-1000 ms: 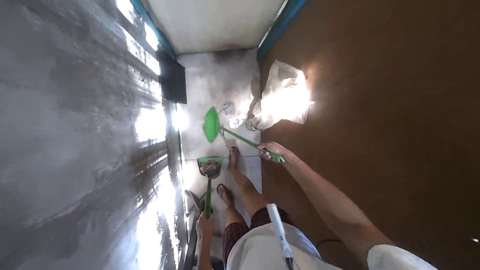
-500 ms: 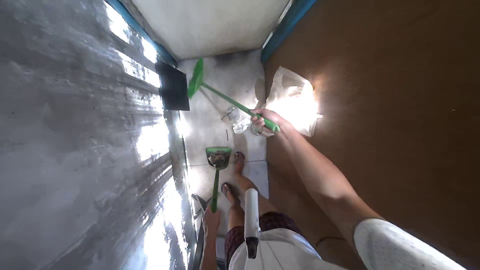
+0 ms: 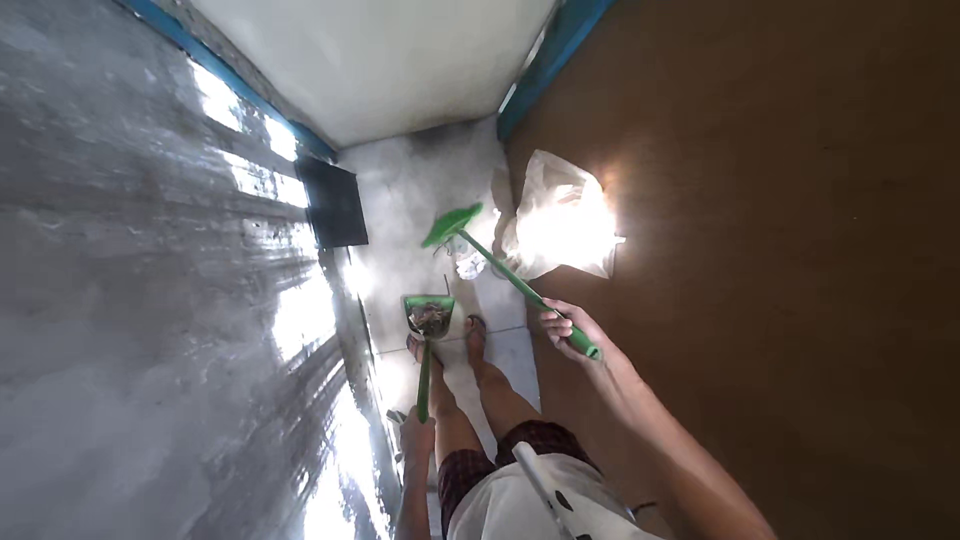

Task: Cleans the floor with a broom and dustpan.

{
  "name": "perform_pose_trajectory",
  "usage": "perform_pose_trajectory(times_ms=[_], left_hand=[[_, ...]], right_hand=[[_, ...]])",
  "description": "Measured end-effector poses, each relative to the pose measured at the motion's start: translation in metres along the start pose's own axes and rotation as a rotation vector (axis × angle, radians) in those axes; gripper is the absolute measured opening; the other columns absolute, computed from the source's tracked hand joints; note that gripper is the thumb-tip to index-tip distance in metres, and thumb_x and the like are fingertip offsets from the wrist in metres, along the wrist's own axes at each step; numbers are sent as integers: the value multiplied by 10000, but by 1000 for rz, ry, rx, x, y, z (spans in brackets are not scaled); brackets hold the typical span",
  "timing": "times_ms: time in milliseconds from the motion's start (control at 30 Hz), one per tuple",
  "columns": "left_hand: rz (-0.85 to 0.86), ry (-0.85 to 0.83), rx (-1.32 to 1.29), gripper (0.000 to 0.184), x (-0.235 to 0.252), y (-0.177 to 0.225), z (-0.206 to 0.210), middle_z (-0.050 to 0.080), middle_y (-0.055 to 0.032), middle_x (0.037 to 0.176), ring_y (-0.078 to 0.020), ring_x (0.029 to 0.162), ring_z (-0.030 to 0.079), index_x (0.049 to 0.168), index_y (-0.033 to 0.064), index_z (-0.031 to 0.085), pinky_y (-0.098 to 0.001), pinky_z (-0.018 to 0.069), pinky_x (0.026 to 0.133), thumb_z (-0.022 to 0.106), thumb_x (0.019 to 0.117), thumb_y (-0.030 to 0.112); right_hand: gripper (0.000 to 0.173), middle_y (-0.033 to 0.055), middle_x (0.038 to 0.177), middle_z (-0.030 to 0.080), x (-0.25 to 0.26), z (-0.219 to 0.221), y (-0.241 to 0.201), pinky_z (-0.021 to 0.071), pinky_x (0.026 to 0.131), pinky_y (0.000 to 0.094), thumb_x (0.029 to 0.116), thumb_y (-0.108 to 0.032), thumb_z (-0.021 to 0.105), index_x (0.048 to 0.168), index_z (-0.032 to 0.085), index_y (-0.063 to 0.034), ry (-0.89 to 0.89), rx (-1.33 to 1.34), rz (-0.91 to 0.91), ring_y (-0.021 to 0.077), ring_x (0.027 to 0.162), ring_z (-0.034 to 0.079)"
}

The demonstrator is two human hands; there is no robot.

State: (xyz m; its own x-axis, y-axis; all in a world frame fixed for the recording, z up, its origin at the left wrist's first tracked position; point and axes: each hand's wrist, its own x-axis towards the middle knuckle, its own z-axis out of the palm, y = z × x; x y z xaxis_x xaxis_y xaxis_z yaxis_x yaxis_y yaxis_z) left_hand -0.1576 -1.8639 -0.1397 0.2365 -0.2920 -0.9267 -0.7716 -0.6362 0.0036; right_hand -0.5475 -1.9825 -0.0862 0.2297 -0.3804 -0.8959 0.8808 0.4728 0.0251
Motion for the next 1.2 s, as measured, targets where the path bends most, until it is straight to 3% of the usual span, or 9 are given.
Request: perform_pose_trajectory(times_ms=[200,333,433,500,567,700,800,967,1200], left_hand=[[32,5,62,355,4,-7,-38,721,-193,1132,-380,1086,684,1247,113,695,-607,540,924,693,933,279],[71,-7,55,356,14,-23,-48,726,-189,1088,-367,1030,702,1266,104,676,-597,550,900,684,940,247],[92,21,73,357,30,-41,-48,743,-142,1013,-312,946,727,1248,135,677,-574,583,839,688,919,273],[82,21,80,353,29,-44,-55,742,-146,1002,-312,934,729,1251,131,671,-570,584,830,681,922,259],[57,-8,90,368,26,-42,-65,736,-185,1049,-355,980,721,1292,107,656,-589,568,864,665,948,238],[41,-24,92,388,37,-55,-69,731,-193,1076,-366,1011,715,1311,105,646,-597,562,882,675,947,238],[32,-23,90,382,43,-63,-71,731,-191,1081,-364,1025,712,1297,102,654,-594,560,888,677,941,236],[46,-35,90,365,45,-65,-83,727,-196,1089,-365,1036,706,1274,78,664,-591,555,903,683,946,238],[57,-46,142,376,55,-65,-91,721,-205,1108,-376,1057,700,1288,72,657,-597,551,910,674,950,237]], right_hand=[[168,-14,742,550,24,35,-18,450,458,143,1108,-233,394,1158,517,-130,36,-519,-168,22,506,505],[400,153,898,654,95,50,-31,562,607,423,1091,-340,480,1403,568,-104,526,-1418,-296,241,633,629],[458,253,1176,674,136,51,-37,534,865,637,1064,-342,477,1440,534,-86,709,-1661,-333,425,1022,682],[506,264,1256,644,154,37,-26,529,891,628,1077,-271,457,1560,408,-125,697,-1618,-327,433,1072,665],[453,281,1213,653,160,13,1,523,870,630,1078,-213,463,1523,470,-127,703,-1536,-337,448,1040,663],[468,131,865,610,144,-19,74,535,573,390,1126,-267,357,1581,376,-161,633,-1279,-269,217,599,580],[488,44,732,540,99,-8,107,474,440,288,1126,-250,352,1608,330,-181,524,-972,-177,129,475,502],[490,52,753,556,38,21,118,451,416,281,1133,-285,369,1618,339,-226,515,-912,-235,132,467,488],[449,70,708,542,130,25,88,485,450,295,1127,-263,361,1561,396,-156,613,-851,-339,140,463,507]])
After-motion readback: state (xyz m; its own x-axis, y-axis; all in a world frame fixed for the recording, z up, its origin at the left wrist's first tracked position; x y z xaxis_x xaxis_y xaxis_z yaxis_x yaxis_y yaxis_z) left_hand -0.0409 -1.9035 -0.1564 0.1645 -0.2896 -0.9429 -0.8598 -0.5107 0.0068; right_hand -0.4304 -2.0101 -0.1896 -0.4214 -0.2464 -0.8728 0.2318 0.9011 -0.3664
